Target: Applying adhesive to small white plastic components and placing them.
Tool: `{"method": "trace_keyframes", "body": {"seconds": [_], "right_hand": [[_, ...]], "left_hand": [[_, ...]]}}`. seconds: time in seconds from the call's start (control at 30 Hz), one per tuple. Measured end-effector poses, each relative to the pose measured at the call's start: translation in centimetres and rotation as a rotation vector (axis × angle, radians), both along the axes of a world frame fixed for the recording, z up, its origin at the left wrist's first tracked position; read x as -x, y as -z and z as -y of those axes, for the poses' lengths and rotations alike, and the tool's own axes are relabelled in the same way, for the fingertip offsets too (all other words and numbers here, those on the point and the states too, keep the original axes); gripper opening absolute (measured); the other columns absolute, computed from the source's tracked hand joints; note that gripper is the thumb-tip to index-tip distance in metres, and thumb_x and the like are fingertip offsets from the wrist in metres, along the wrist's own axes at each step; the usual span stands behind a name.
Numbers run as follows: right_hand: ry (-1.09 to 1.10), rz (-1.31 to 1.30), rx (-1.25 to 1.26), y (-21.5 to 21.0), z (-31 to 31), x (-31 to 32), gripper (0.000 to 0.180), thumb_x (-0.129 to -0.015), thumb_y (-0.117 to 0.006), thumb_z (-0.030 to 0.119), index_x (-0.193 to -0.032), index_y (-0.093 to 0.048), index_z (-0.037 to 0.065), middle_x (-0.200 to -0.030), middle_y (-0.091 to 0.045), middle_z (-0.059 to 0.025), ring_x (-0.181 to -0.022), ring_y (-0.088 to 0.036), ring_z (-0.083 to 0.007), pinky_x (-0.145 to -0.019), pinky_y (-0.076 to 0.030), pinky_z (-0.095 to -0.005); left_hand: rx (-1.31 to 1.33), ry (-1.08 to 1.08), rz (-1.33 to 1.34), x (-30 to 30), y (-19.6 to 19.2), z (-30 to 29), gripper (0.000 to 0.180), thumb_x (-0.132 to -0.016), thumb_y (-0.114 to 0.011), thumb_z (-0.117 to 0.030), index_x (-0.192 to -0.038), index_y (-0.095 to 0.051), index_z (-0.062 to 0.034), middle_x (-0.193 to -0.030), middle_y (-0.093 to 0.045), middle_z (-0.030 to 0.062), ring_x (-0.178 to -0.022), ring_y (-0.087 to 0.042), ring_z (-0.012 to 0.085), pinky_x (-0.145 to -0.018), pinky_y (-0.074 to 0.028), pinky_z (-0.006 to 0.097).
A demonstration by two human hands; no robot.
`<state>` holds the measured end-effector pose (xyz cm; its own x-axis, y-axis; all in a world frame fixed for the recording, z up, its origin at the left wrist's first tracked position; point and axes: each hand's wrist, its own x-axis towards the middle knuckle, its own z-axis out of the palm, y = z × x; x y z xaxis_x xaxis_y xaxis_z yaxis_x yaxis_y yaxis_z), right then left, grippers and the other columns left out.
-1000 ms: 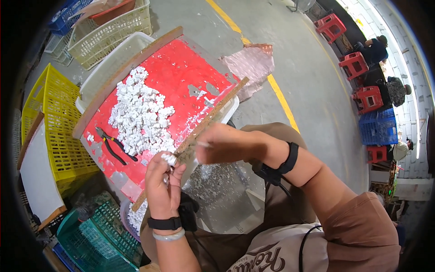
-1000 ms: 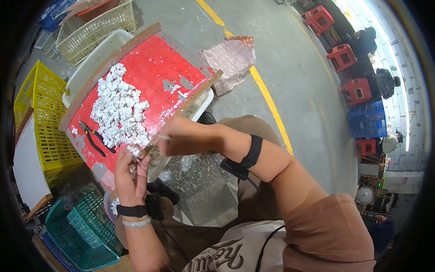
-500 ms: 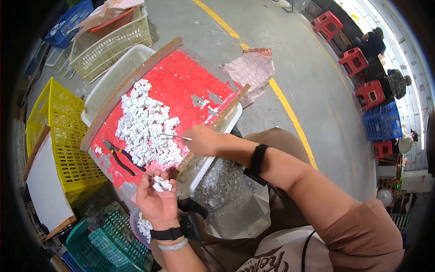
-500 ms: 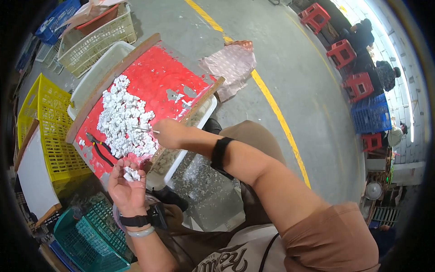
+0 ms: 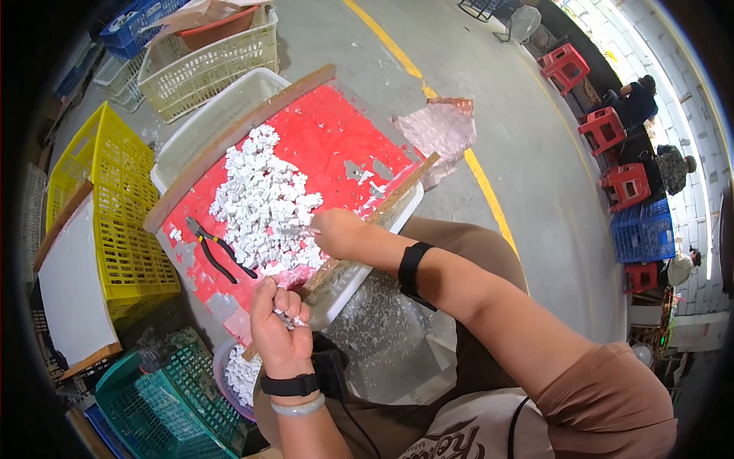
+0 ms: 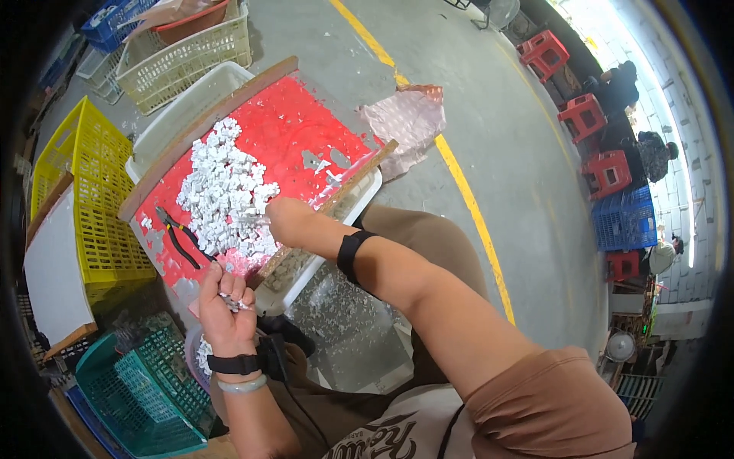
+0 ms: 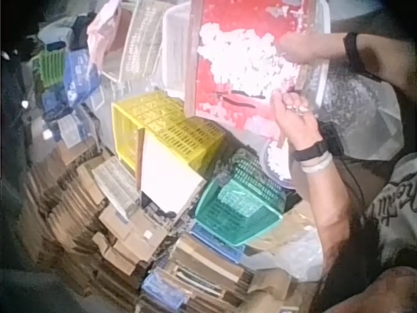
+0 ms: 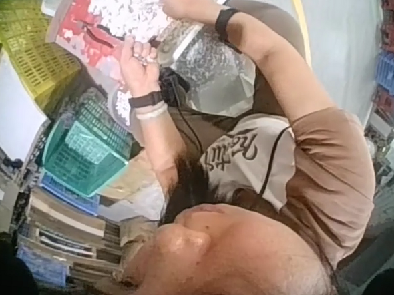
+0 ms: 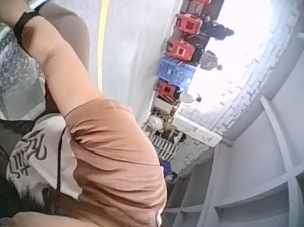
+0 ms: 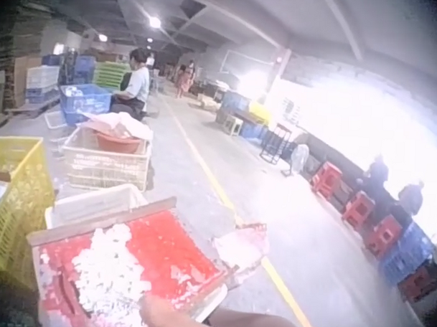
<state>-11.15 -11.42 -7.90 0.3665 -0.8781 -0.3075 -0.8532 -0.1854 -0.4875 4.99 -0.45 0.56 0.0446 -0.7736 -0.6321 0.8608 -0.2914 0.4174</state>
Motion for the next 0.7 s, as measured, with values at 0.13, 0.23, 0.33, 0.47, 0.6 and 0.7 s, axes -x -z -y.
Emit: {"method": "trace_keyframes", "body": {"seconds": [0.13,0.23,0.33,0.47,0.6,0.7], "right_hand": [[-0.039,-0.016,0.038,-0.1,-0.4,-0.7,0.017,-0.075,-0.054,0.010,-0.082,-0.061,-0.003,-0.081,-0.062,-0.0245,-0.082,-0.062,-0.0389,-0.074,-0.049,-0.0481],[0.031,-0.027,0.013,0.1,0.0,-0.3,0.019,-0.073,-0.055,0.011,-0.084,-0.061,-0.004,-0.082,-0.062,-0.0246,-0.083,-0.062,-0.0392,-0.074,-0.048,-0.0479],[0.066,0.061,-0.035,-0.3,0.5,0.8,0.021,-0.070,-0.056,0.009,-0.086,-0.064,-0.003,-0.082,-0.063,-0.0262,-0.080,-0.063,-0.0401,-0.073,-0.050,-0.0460],[0.143,0.360,-0.365,-3.5,0.1,2.2,0.014,-0.070,-0.062,0.008,-0.079,-0.059,-0.002,-0.073,-0.063,-0.0169,-0.052,-0.056,-0.0209,-0.047,-0.043,-0.0326],[0.316,0.859,-0.904,-7.8,-1.6,3.2,0.013,-0.075,-0.060,0.002,-0.087,-0.056,0.000,-0.075,-0.062,-0.0100,-0.046,-0.042,-0.0039,-0.038,-0.027,-0.0195],[0.287,0.954,-1.032,-9.7,-2.3,4.1,0.015,-0.079,-0.056,-0.001,-0.093,-0.054,-0.001,-0.075,-0.062,-0.0101,-0.046,-0.040,-0.0034,-0.037,-0.026,-0.0190]], "left_hand": [[0.015,0.042,0.059,0.7,0.1,0.0,0.009,-0.091,-0.053,-0.017,-0.093,-0.053,-0.0084,-0.062,-0.042,-0.0036,-0.052,-0.040,0.0078,-0.045,-0.034,0.023],[0.010,0.033,0.098,1.1,0.0,0.0,0.011,-0.091,-0.053,-0.016,-0.096,-0.053,-0.0064,-0.066,-0.044,-0.0018,-0.055,-0.041,0.0087,-0.047,-0.034,0.024],[0.015,0.021,0.120,1.1,0.1,0.2,0.011,-0.090,-0.052,-0.013,-0.096,-0.054,-0.0039,-0.068,-0.046,0.0002,-0.057,-0.042,0.0100,-0.047,-0.035,0.024],[0.013,0.057,0.230,1.3,0.1,0.2,0.014,-0.090,-0.051,-0.013,-0.099,-0.054,-0.0023,-0.069,-0.047,0.0004,-0.057,-0.043,0.0103,-0.048,-0.036,0.024],[0.041,0.142,0.303,1.8,-0.3,0.3,0.018,-0.089,-0.053,-0.011,-0.103,-0.056,-0.0001,-0.073,-0.051,0.0010,-0.058,-0.046,0.0092,-0.049,-0.038,0.023],[0.220,0.369,0.386,2.6,0.0,0.1,0.022,-0.086,-0.057,-0.003,-0.107,-0.057,0.0024,-0.081,-0.060,0.0042,-0.058,-0.050,0.0067,-0.051,-0.042,0.020]]}}
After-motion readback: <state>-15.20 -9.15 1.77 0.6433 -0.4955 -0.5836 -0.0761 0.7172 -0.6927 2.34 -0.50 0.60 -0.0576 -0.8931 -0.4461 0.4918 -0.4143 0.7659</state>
